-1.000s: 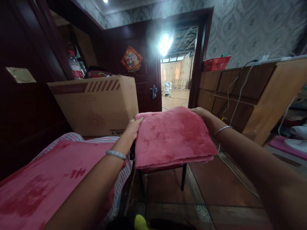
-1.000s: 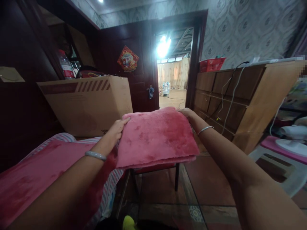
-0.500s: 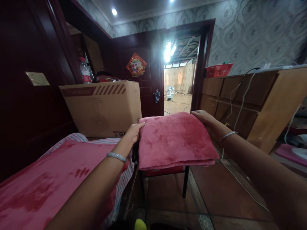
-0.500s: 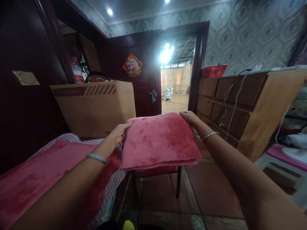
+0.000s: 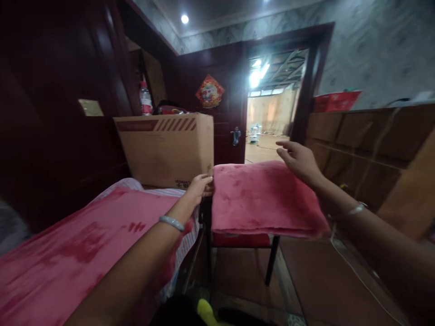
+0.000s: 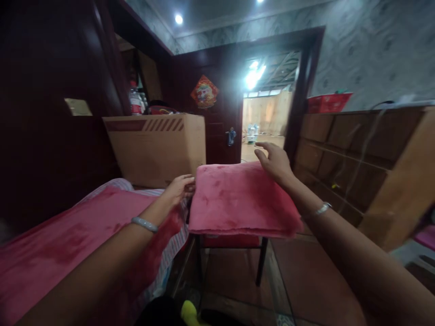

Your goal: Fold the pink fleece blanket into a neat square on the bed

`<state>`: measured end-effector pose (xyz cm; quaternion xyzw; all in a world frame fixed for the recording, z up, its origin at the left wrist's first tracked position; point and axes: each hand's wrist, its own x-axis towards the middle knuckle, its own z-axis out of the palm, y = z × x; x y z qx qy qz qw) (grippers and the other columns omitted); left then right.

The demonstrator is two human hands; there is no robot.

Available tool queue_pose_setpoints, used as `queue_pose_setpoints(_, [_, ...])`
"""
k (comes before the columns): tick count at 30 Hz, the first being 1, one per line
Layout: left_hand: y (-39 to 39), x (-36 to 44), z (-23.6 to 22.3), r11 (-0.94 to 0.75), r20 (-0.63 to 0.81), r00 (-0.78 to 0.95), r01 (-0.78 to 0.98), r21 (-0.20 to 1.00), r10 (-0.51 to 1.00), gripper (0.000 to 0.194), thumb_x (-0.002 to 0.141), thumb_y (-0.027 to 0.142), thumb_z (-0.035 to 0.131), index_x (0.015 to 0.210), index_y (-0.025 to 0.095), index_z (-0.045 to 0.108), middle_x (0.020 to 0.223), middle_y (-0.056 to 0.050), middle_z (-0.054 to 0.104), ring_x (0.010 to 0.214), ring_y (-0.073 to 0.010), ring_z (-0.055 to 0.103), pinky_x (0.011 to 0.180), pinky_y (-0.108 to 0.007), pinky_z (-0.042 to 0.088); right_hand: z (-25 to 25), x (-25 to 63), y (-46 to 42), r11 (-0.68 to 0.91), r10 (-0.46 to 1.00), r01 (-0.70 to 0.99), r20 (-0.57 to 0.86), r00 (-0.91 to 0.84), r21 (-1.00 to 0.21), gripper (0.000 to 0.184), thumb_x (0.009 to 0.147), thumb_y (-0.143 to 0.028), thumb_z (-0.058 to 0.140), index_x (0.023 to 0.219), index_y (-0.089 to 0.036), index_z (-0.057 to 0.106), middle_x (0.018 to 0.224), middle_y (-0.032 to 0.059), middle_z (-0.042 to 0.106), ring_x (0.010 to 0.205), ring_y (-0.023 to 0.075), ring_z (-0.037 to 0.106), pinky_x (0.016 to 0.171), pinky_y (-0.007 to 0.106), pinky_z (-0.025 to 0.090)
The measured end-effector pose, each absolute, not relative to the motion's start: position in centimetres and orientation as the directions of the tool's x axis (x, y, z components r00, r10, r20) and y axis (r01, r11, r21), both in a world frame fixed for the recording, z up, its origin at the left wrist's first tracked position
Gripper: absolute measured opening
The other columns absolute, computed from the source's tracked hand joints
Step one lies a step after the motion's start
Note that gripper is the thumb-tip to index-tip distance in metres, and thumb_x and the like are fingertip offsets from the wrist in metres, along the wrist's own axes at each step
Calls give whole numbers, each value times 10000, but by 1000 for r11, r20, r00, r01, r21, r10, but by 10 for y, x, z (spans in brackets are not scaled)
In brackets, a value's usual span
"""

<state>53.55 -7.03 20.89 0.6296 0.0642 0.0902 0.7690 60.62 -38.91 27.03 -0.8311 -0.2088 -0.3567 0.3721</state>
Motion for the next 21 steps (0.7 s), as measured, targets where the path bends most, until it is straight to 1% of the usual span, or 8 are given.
queue_pose_setpoints(2, [-67, 519, 195, 161, -3, 954, -48, 986, 301, 354, 720, 184, 798, 1028, 185, 624, 759, -27, 697, 567, -138, 641, 540, -231, 496, 262, 560, -358, -507, 209, 782, 829, 519, -362, 397, 982, -388, 544, 1306, -225, 703, 1262, 138, 722, 1048, 284, 719, 918, 419, 583])
queue_pose_setpoints(4, [-60, 497, 175, 117, -2, 937, -41, 992, 350, 343, 745, 200, 782, 1054, 183, 635, 799, -39, 699, 574, -130, 632, 539, -228, 481, 243, 511, -326, -305, 415, 917, 831, 371, -257, 382, 1007, -373, 535, 1348, -271, 673, 1179, 110, 751, 972, 250, 738, 860, 374, 604])
queue_pose_setpoints(7, [-41, 451, 134, -12, 68, 940, -68, 998, 333, 277, 790, 258, 739, 1044, 167, 678, 846, -50, 700, 626, -129, 634, 584, -239, 495, 196, 449, -281, 101, 735, 985, 678, 22, -142, 355, 1030, -293, 516, 1351, -300, 669, 1213, 85, 749, 1053, 214, 733, 887, 314, 602])
queue_pose_setpoints(9, [-23, 409, 106, -193, 146, 923, -80, 978, 357, 241, 814, 265, 689, 1030, 160, 706, 899, -63, 723, 739, -162, 676, 691, -282, 549, 159, 424, -249, 246, 843, 950, 525, -114, -190, 348, 1043, -246, 485, 1327, -278, 684, 1244, 85, 740, 1060, 195, 728, 897, 297, 594])
queue_pose_setpoints(12, [12, 324, 69, -512, 292, 811, 11, 859, 506, 268, 831, 239, 640, 1076, 174, 727, 1089, -95, 761, 993, -232, 710, 930, -386, 575, 102, 411, -196, 268, 917, 894, 381, -122, -359, 343, 1019, -222, 494, 1298, -223, 694, 1218, 107, 744, 1066, 206, 725, 926, 321, 591])
queue_pose_setpoints(15, [51, 219, 44, -716, 396, 682, 272, 644, 615, 387, 885, 271, 589, 1253, 203, 690, 1332, -117, 709, 1253, -281, 641, 1130, -469, 484, 54, 412, -140, 243, 937, 833, 343, -69, -497, 365, 986, -217, 487, 1281, -197, 701, 1216, 130, 746, 1069, 240, 729, 942, 389, 596])
queue_pose_setpoints(18, [80, 110, 32, -669, 336, 578, 625, 403, 743, 444, 918, 327, 564, 1334, 203, 656, 1412, -130, 665, 1348, -303, 587, 1179, -471, 448, 21, 407, -85, 245, 937, 781, 347, -39, -575, 381, 966, -267, 508, 1283, -191, 705, 1264, 141, 734, 1151, 281, 707, 1019, 468, 569])
queue_pose_setpoints(21, [87, 20, 28, -464, 254, 417, 870, 168, 873, 542, 958, 377, 519, 1435, 127, 583, 1528, -198, 555, 1463, -352, 467, 1221, -534, 365, 3, 395, -32, 248, 930, 783, 366, -27, -570, 438, 952, -347, 517, 1324, -192, 689, 1335, 143, 702, 1248, 304, 661, 1103, 519, 517])
